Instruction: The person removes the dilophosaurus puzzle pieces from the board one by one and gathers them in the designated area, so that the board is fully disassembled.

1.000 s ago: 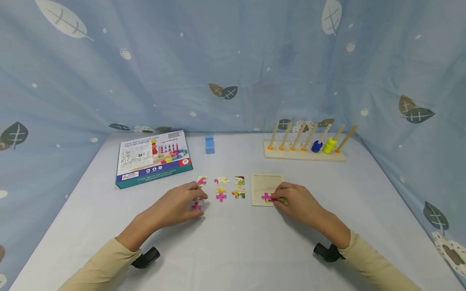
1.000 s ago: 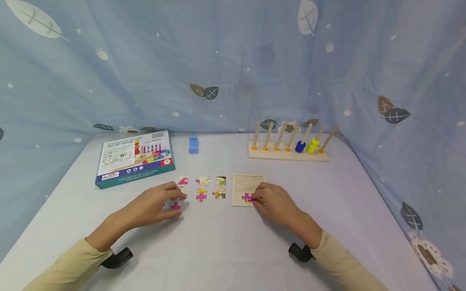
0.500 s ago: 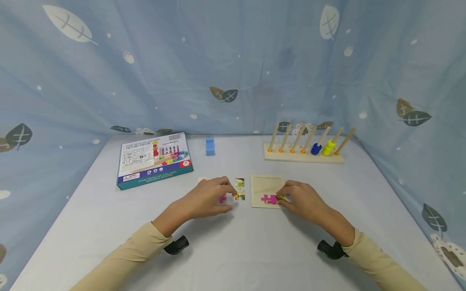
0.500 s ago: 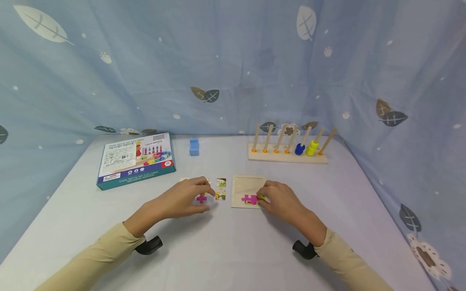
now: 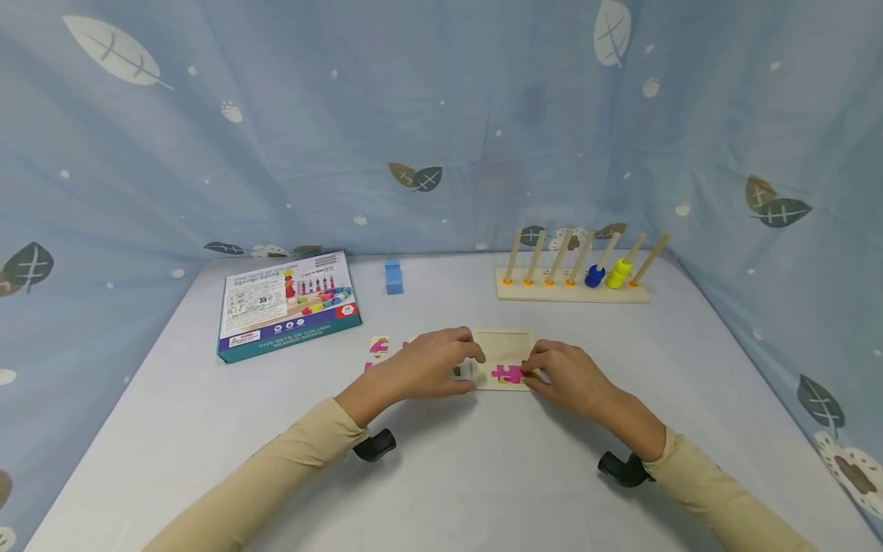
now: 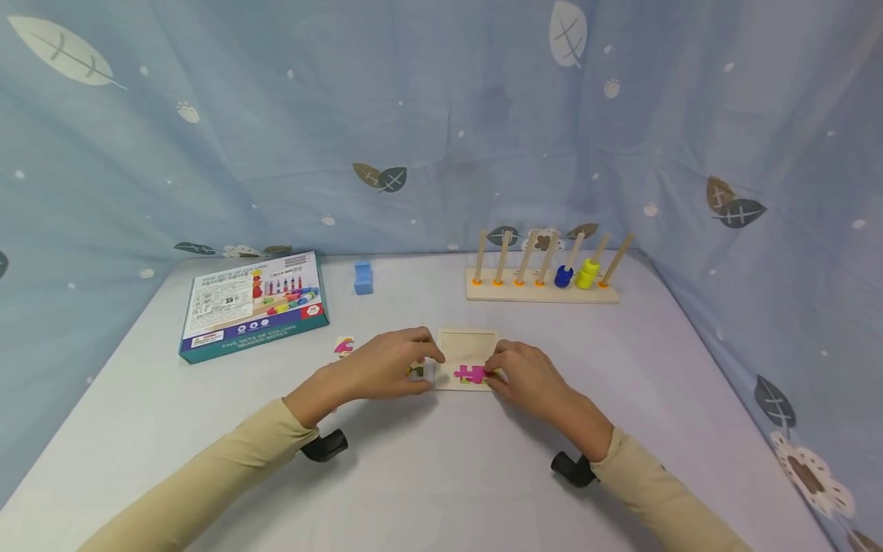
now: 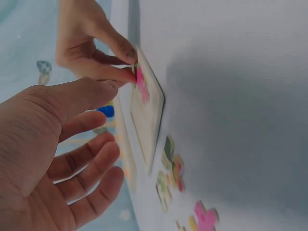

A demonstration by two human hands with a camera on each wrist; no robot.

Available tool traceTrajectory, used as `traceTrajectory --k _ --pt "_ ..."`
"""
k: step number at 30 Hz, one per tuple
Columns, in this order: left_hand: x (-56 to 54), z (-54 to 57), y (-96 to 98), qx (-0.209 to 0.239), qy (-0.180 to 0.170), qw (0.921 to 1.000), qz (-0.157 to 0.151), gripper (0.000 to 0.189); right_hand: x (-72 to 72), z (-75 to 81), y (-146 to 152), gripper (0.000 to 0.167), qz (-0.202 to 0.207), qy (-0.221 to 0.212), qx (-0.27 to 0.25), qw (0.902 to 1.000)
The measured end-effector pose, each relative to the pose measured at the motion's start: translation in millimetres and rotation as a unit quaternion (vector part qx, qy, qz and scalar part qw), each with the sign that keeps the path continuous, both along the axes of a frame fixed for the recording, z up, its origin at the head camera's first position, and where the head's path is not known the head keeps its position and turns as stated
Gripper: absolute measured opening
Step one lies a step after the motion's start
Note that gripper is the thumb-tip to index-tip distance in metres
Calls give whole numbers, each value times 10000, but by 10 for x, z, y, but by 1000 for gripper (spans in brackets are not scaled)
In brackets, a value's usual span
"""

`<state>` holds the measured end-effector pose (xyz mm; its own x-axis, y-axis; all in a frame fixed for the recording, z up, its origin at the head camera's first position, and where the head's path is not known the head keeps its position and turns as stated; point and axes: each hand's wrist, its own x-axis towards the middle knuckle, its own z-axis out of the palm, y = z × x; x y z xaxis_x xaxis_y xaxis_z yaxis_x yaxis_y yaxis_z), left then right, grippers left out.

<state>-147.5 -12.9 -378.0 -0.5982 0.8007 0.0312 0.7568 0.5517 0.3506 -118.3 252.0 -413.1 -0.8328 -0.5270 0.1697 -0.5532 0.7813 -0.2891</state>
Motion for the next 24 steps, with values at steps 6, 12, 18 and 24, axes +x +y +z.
traceTrajectory --k 6,12,18,24 --pt "-49 -19 160 -74 -14 9999 -148 38 1 1 -5 16 2 -3 49 10000" --pt "-92 -78 308 -162 -131 9996 -171 37 2 10 -9 16 5 30 100 9999" --pt "-128 -127 435 -400 -149 9989 -167 37 2 15 -7 16 43 125 179 9998" --pt "-161 -161 528 -547 1 9982 -260 39 6 16 1 15 132 199 140 9996"
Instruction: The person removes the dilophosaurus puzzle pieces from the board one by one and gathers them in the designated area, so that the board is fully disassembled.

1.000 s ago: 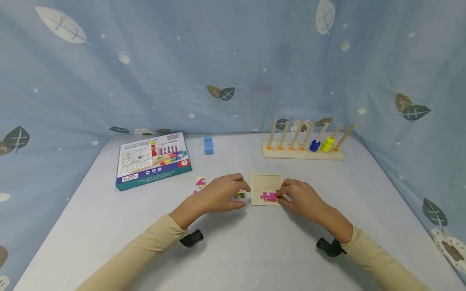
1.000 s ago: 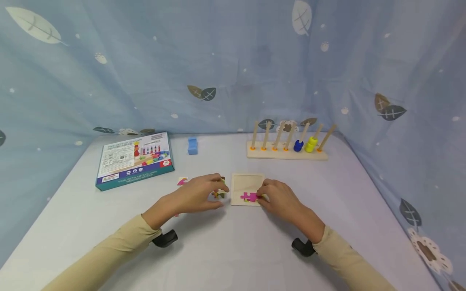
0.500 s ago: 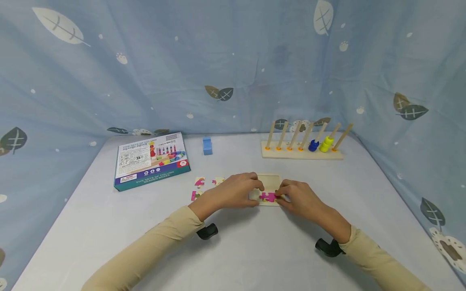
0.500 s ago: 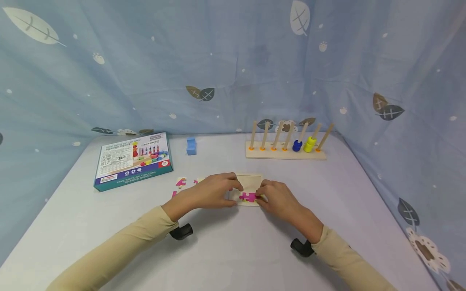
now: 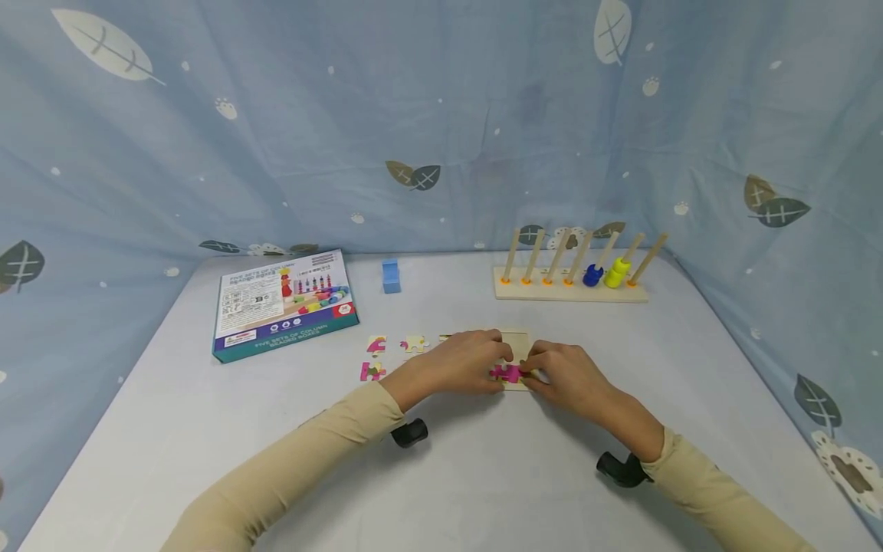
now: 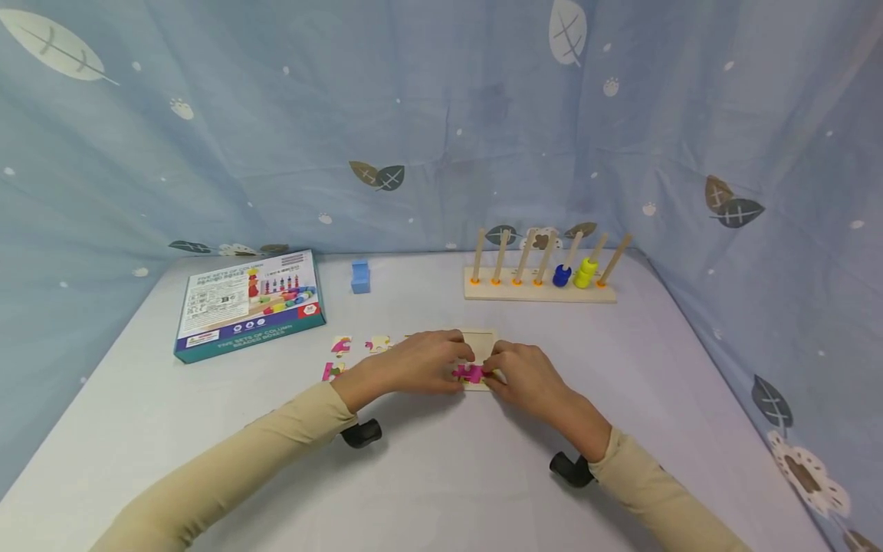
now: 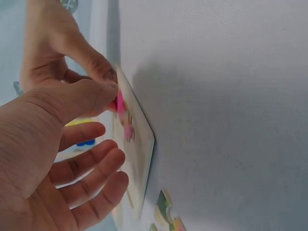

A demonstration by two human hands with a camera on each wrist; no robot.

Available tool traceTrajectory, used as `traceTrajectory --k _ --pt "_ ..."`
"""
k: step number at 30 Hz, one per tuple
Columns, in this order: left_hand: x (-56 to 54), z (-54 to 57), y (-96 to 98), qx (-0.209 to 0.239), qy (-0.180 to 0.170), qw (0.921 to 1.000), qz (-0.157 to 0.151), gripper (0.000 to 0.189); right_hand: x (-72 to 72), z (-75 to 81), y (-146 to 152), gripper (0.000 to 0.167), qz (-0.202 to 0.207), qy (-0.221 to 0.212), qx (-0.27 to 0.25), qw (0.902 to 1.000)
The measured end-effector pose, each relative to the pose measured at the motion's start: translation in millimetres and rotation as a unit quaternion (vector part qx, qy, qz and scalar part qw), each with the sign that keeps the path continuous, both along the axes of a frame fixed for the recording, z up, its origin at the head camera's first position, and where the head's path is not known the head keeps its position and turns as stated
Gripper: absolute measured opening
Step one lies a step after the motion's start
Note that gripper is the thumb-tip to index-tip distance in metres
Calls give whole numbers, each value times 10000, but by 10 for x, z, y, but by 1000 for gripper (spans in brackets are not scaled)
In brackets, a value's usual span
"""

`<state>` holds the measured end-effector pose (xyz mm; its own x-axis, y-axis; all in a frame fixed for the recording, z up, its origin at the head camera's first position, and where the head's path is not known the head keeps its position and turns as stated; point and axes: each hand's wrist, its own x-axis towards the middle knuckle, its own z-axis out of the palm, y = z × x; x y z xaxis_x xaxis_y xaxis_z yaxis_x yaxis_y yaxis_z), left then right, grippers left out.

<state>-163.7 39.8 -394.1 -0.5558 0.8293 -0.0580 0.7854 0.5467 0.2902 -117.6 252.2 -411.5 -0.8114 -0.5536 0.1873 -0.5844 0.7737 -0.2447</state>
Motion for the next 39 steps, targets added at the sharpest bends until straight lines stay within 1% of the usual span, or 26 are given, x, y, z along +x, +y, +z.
traceTrajectory --k 4,7,15,20,26,31,34,39 --pt "-6 -13 35 88 -32 9999 -108 38 2 1 6 15 41 44 -30 10000" --pt "-4 -32 57 109 -55 9999 -122 37 2 1 8 15 40 58 -44 10000" --pt "2 -57 123 -71 24 10000 -18 35 7 1 15 14 5 36 -71 10000" --pt "10 -44 149 -137 -46 9999 56 33 1 1 13 14 -23 8 -46 10000" --pt "11 -32 159 -169 -147 9995 200 27 -6 -3 13 13 -20 11 -62 10000" --pt "22 -19 151 -105 -241 9991 333 31 -6 -3 11 13 -37 42 -34 10000" --pt "27 -26 142 -57 -287 9991 322 31 -4 -4 12 13 -34 64 -21 10000" --pt "18 -59 113 5 -198 9996 210 28 -3 -5 12 13 3 104 -23 9999"
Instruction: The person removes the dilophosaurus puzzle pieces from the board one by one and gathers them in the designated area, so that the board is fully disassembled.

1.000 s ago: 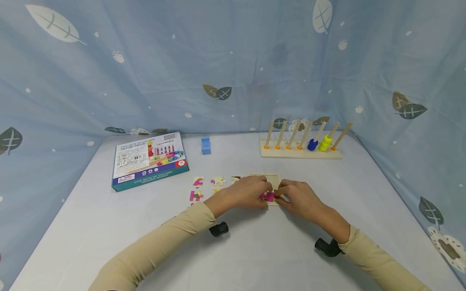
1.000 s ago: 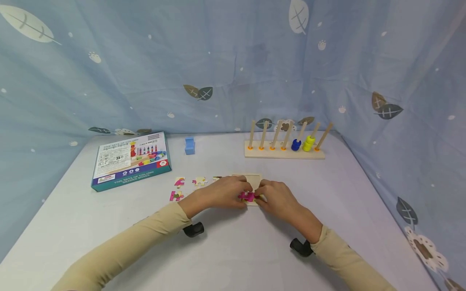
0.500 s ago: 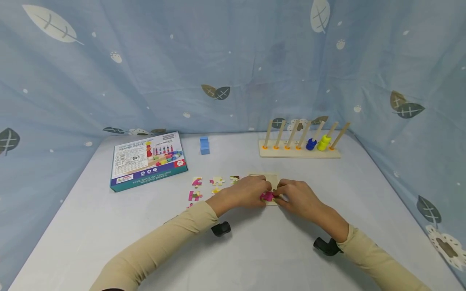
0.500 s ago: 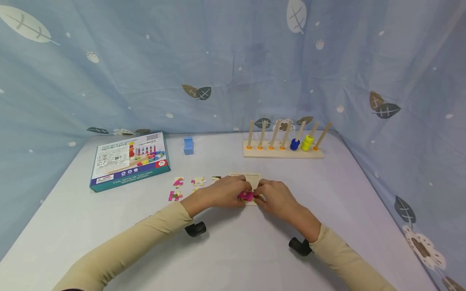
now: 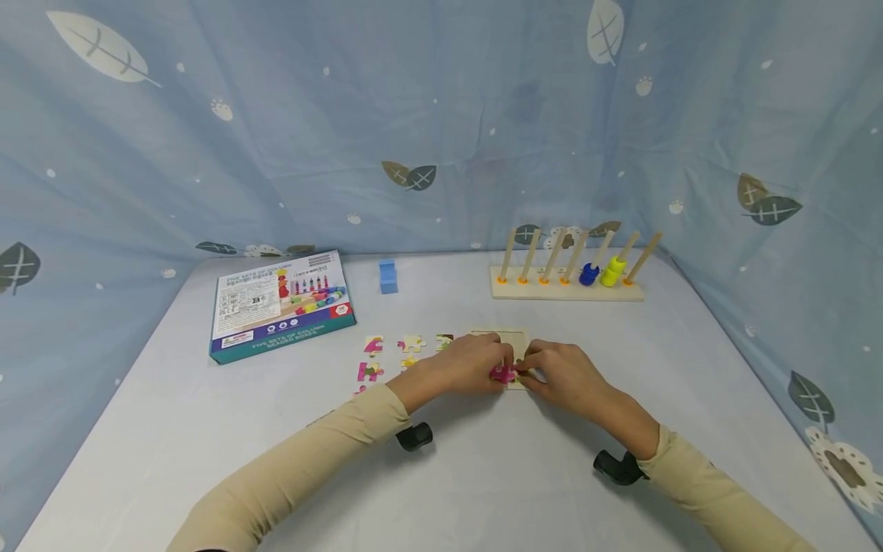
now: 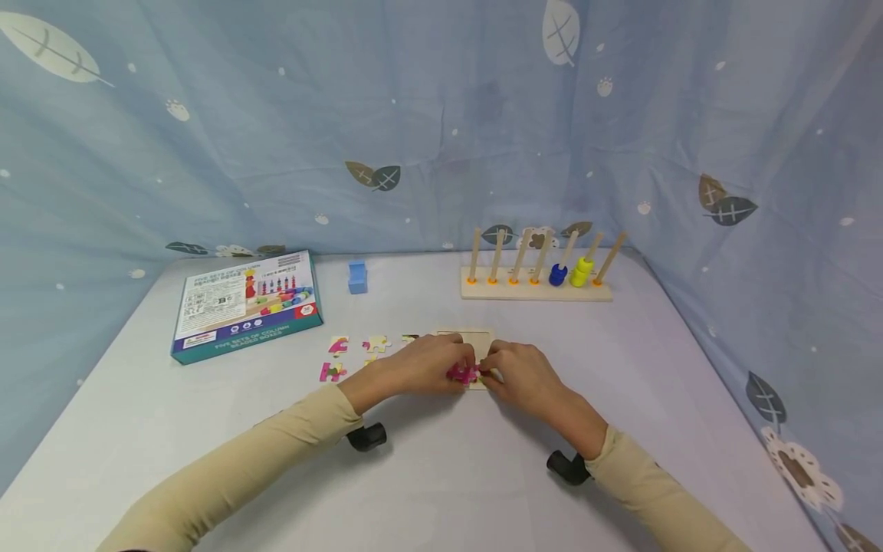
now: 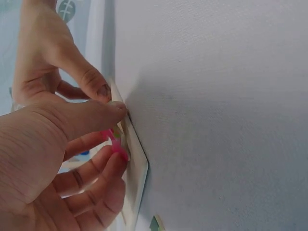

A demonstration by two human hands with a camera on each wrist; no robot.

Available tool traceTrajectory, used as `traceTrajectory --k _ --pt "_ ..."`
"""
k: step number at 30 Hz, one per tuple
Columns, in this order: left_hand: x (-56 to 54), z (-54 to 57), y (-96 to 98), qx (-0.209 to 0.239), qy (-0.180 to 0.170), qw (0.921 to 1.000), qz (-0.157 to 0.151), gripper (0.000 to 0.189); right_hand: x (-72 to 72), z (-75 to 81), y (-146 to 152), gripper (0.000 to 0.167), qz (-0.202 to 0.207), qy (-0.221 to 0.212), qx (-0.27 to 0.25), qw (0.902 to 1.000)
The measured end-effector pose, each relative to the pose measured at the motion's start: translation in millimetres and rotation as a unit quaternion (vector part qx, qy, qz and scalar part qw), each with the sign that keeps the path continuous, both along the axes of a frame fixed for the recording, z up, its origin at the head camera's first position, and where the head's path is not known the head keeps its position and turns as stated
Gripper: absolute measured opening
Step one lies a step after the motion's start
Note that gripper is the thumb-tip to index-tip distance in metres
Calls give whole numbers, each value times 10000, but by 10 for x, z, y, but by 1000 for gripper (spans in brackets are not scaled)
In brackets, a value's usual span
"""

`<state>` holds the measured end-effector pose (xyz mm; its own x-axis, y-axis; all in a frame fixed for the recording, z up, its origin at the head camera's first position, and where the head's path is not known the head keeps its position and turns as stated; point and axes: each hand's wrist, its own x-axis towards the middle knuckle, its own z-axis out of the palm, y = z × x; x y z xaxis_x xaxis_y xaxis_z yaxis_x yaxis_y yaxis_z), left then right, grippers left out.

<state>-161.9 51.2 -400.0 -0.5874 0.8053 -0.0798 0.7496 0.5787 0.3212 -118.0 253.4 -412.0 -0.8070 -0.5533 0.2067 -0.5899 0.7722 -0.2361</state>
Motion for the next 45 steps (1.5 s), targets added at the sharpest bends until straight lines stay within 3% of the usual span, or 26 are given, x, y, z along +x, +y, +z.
traceTrajectory --k 5,11,22,32,45 --pt "-12 22 -67 194 237 9995 -57 25 4 -1 -12 13 -62 -9 38 10000" --pt "-44 128 -207 490 393 9980 -58 26 18 0 -13 14 -99 -30 93 9999" --pt "-88 256 -643 997 -145 9947 210 29 22 4 -30 16 -58 48 67 9999" --pt "49 236 -1049 929 104 9945 481 31 29 -22 -17 15 7 155 -125 9998" --pt "310 114 -1353 787 82 9947 663 30 29 -33 -23 15 -30 198 -125 9997"
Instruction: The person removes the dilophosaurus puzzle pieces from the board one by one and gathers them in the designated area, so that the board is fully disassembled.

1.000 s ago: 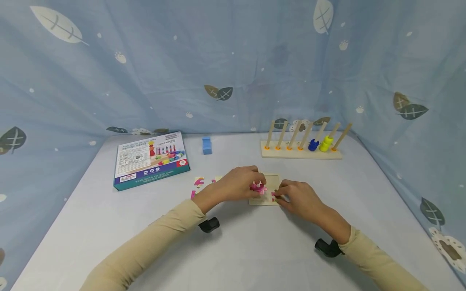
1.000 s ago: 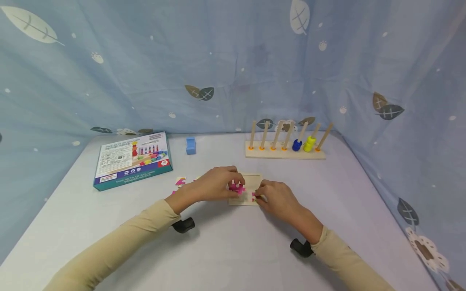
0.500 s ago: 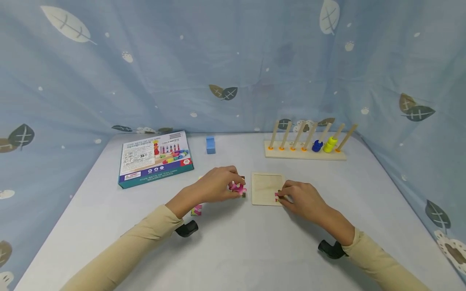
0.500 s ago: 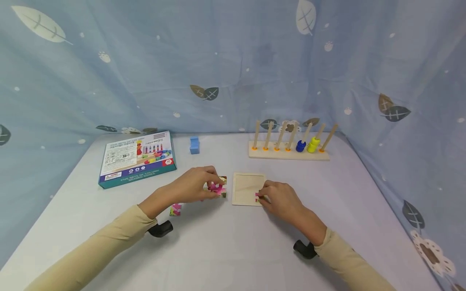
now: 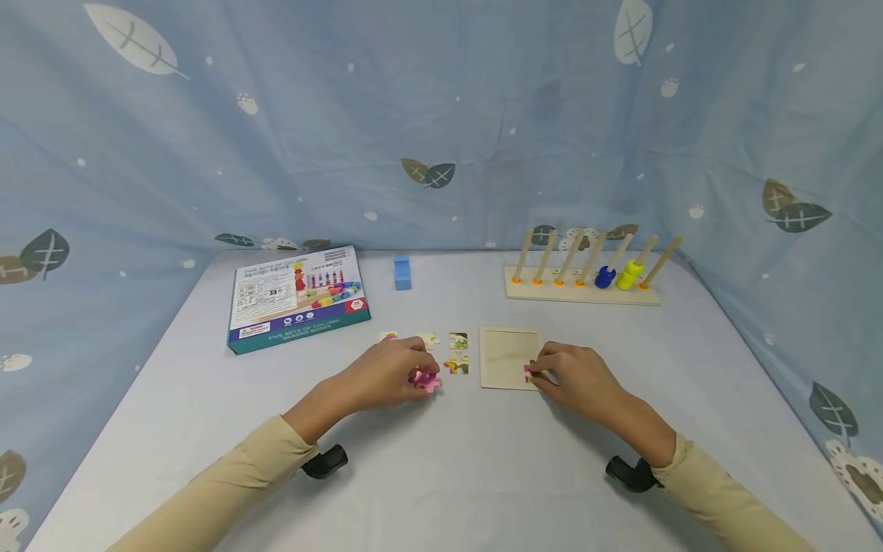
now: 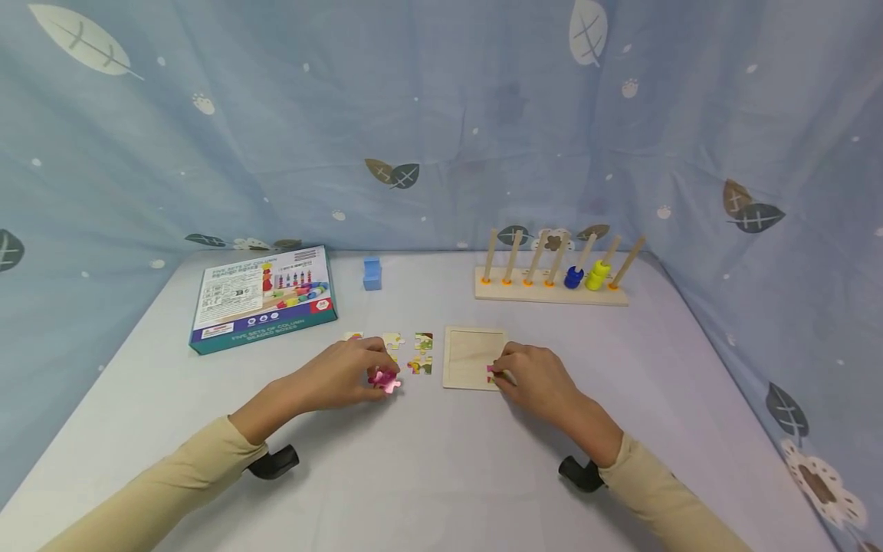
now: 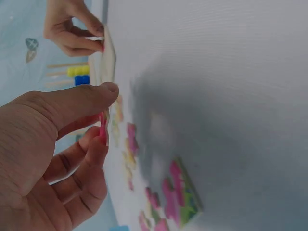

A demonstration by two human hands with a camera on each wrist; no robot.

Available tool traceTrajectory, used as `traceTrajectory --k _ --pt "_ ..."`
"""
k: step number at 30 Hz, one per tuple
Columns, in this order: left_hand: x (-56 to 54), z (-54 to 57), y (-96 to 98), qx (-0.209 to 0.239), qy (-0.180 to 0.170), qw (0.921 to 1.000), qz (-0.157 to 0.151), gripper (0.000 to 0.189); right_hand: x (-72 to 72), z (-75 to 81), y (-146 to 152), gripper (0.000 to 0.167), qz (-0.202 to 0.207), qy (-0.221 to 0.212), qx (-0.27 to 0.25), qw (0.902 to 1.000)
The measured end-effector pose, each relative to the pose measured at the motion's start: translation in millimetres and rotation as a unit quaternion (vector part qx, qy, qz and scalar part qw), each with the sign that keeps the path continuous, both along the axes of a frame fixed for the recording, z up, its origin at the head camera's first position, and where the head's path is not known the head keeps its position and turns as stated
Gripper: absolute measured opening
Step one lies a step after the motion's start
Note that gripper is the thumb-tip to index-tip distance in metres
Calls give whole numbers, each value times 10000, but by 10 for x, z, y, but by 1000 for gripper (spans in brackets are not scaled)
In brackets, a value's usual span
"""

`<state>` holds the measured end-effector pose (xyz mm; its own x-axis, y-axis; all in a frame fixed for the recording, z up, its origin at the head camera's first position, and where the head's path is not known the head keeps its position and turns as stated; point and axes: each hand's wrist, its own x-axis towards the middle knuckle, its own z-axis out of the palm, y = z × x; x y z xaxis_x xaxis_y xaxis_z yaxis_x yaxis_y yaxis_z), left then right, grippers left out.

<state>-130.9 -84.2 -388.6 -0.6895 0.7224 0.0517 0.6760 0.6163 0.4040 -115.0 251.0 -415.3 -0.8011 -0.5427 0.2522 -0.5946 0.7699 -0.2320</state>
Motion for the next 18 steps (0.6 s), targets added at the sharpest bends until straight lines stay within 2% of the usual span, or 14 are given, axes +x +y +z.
traceTrajectory --k 8,18 --pt "74 -112 -82 -43 -183 9998 103 30 0 -4 4 15 -14 24 -14 10000" --pt "102 -147 -92 -79 -505 9986 118 31 1 -5 6 16 -36 45 15 10000"
